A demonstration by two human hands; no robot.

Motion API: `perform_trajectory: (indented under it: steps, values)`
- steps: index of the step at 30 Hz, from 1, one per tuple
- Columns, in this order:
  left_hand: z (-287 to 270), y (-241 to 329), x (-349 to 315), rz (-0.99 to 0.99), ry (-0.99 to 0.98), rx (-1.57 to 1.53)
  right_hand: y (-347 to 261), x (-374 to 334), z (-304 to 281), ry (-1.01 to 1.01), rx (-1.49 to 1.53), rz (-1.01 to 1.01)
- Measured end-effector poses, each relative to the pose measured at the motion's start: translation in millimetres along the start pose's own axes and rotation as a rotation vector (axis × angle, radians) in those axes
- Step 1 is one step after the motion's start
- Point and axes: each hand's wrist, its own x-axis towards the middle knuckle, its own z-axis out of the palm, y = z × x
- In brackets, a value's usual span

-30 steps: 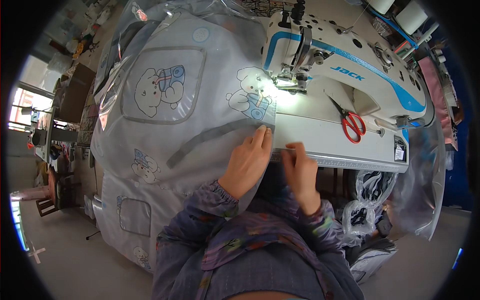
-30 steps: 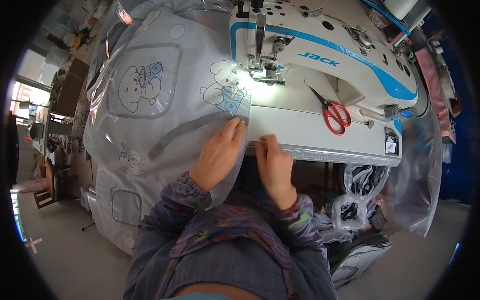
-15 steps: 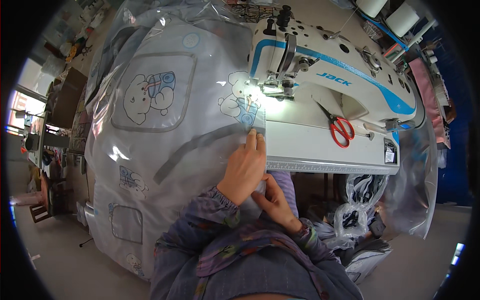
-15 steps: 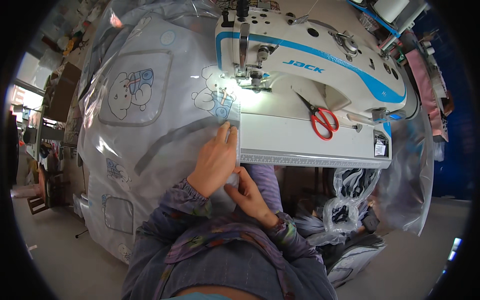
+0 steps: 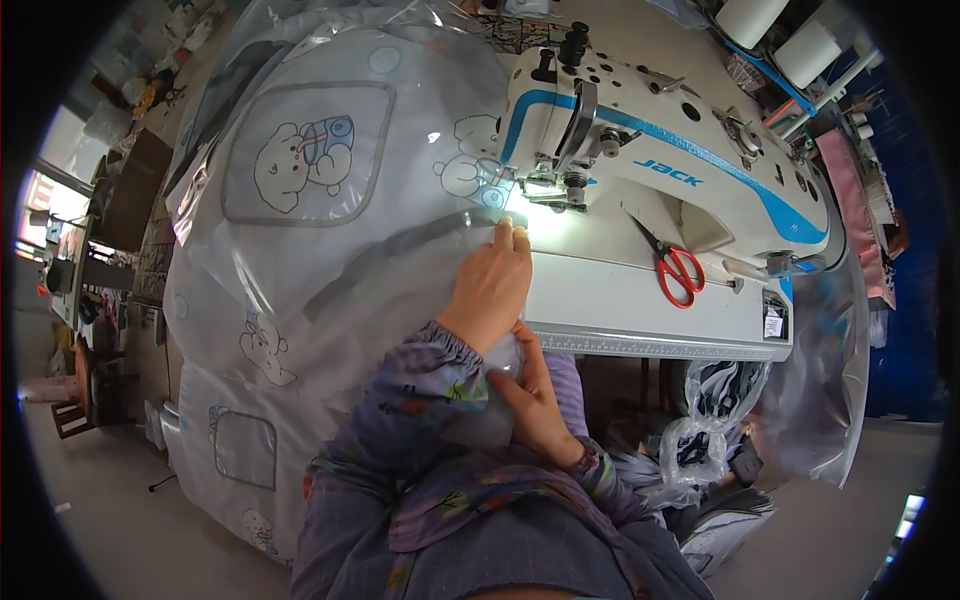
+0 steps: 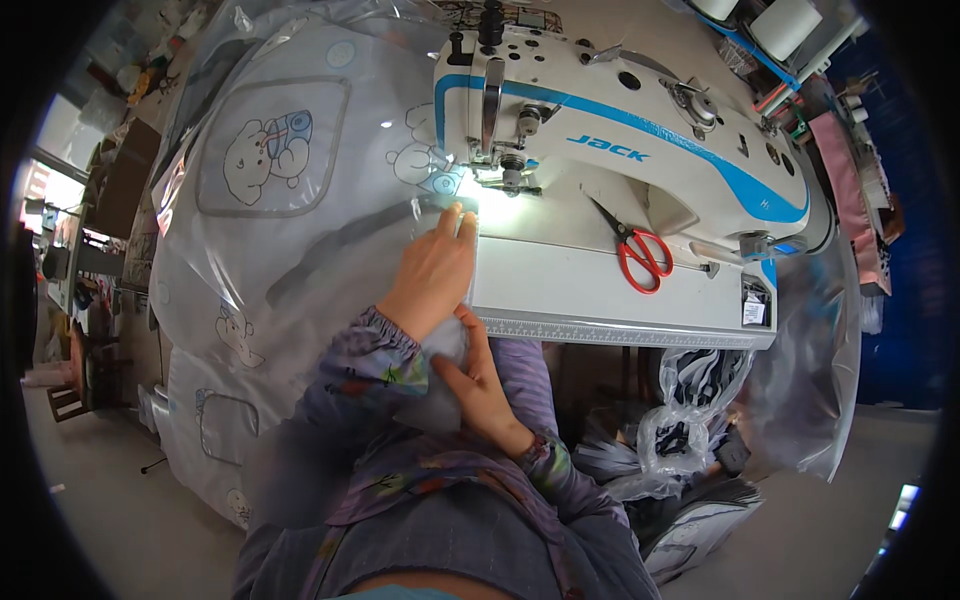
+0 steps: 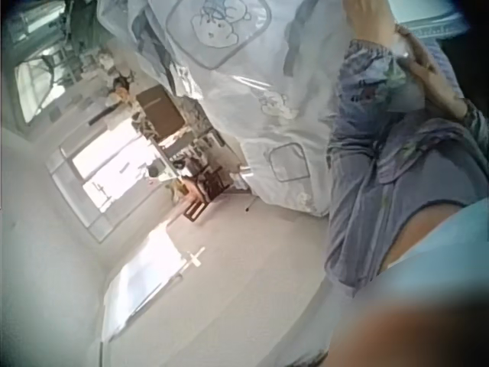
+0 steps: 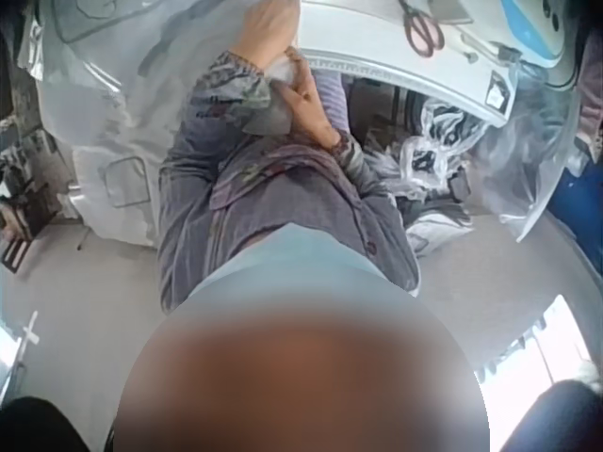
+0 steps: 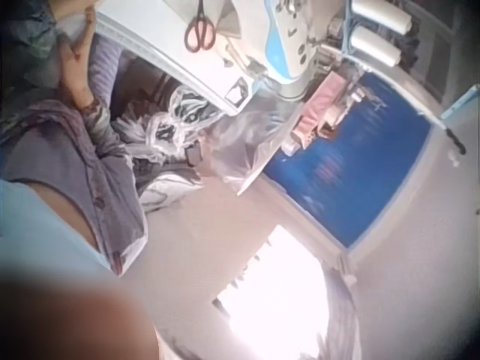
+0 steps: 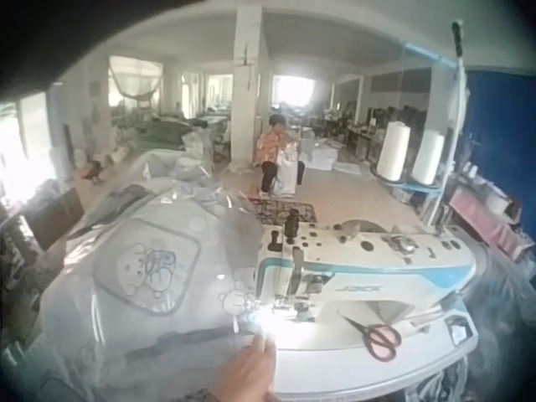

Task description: Sewing plastic and fabric components together using an industrial sewing machine to create bags.

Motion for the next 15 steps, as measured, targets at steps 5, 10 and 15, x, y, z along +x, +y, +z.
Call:
perform_trajectory:
  steps: [5, 10, 15]
  values:
    - [10.3, -8.2, 17.3, -0.020, -0.006, -0.010, 8.2, 21.2, -4.1, 0.012, -0.013, -0.025]
    - [-1.2, -32.5, 5.6, 0.074, 0.020, -0.246, 7.7, 20.5, -6.7, 0.037, -0.002, -0.049]
    - [-45.1, -40.9, -83.0, 0.176, -0.124, -0.410, 19.6, -21.6, -28.1, 0.119, -0.322, 0.050]
